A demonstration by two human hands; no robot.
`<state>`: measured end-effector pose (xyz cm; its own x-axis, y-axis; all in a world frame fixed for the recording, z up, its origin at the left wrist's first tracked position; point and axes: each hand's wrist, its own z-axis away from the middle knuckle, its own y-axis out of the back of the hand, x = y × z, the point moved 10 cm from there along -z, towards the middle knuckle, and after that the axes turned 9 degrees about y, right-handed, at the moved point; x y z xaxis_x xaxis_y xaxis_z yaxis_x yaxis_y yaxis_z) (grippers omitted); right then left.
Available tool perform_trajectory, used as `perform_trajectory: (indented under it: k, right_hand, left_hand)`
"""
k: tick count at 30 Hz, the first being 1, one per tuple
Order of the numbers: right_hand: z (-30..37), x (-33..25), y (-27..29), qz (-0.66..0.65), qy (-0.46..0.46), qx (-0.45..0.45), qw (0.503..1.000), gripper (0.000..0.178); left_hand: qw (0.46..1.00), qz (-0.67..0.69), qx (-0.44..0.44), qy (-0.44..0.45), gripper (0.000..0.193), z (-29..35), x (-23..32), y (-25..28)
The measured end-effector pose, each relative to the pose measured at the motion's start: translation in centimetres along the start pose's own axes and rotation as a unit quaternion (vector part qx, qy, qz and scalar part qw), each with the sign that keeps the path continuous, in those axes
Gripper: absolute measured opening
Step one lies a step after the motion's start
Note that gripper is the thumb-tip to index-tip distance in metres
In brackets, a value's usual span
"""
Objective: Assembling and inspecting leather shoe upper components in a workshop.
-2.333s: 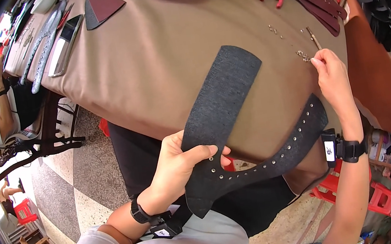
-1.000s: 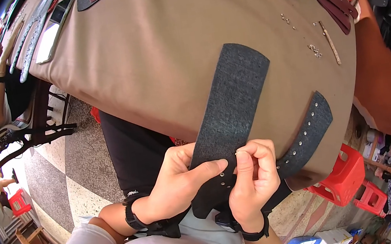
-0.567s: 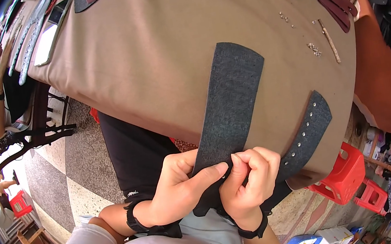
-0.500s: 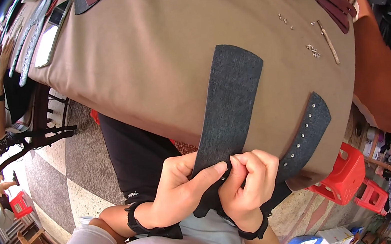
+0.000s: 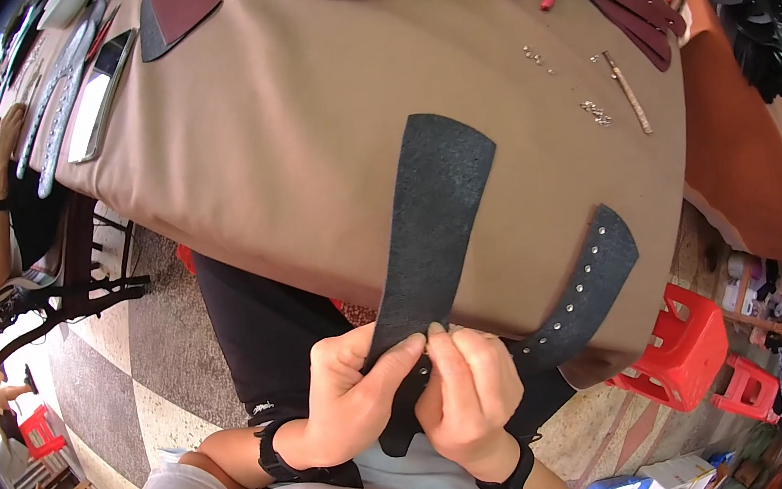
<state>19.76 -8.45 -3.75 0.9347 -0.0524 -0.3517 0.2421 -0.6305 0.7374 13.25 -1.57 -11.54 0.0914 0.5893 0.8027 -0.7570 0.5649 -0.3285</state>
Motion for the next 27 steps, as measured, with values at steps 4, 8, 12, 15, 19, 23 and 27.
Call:
perform_trajectory:
  k: [4,8,12,15,19,23,27]
  right_hand:
    - [-0.3,-0.3,-0.6,-0.023,0.053,-0.054,0.997,0.025]
    - [-1.4,0.1,-1.3,-0.066,0.049,-0.133,0.988,0.022]
    - [-4.9,5.3,-0.3,-0.274,-0.052,-0.158,0.947,0.009]
    - [-6.5,16.5,2.1,-0.205,-0.260,-0.035,0.943,0.005]
    - [-8.1,25.0,3.5,-0.151,-0.301,0.013,0.942,0.004]
    - [-9.1,25.5,1.5,-0.144,-0.269,-0.046,0.951,0.004]
    - [-10.0,25.5,0.9,-0.115,-0.181,-0.077,0.974,0.006]
  left_hand:
    - [1.000,-0.011,0.019,0.002,0.017,-0.2,-0.3,0.3]
    - [0.999,0.039,0.006,0.026,0.015,-0.9,-0.4,0.4]
    - [0.984,0.142,-0.018,0.103,0.010,-1.4,-0.7,0.1]
    - [0.973,0.175,-0.028,0.149,0.008,-1.5,-1.1,-0.4]
    - [0.971,0.165,-0.040,0.166,0.008,-2.1,-1.8,-0.7]
    - [0.976,0.156,-0.031,0.147,0.008,-2.3,-1.8,-0.3]
    - [0.974,0.177,-0.042,0.138,0.009,-2.6,-1.4,-0.7]
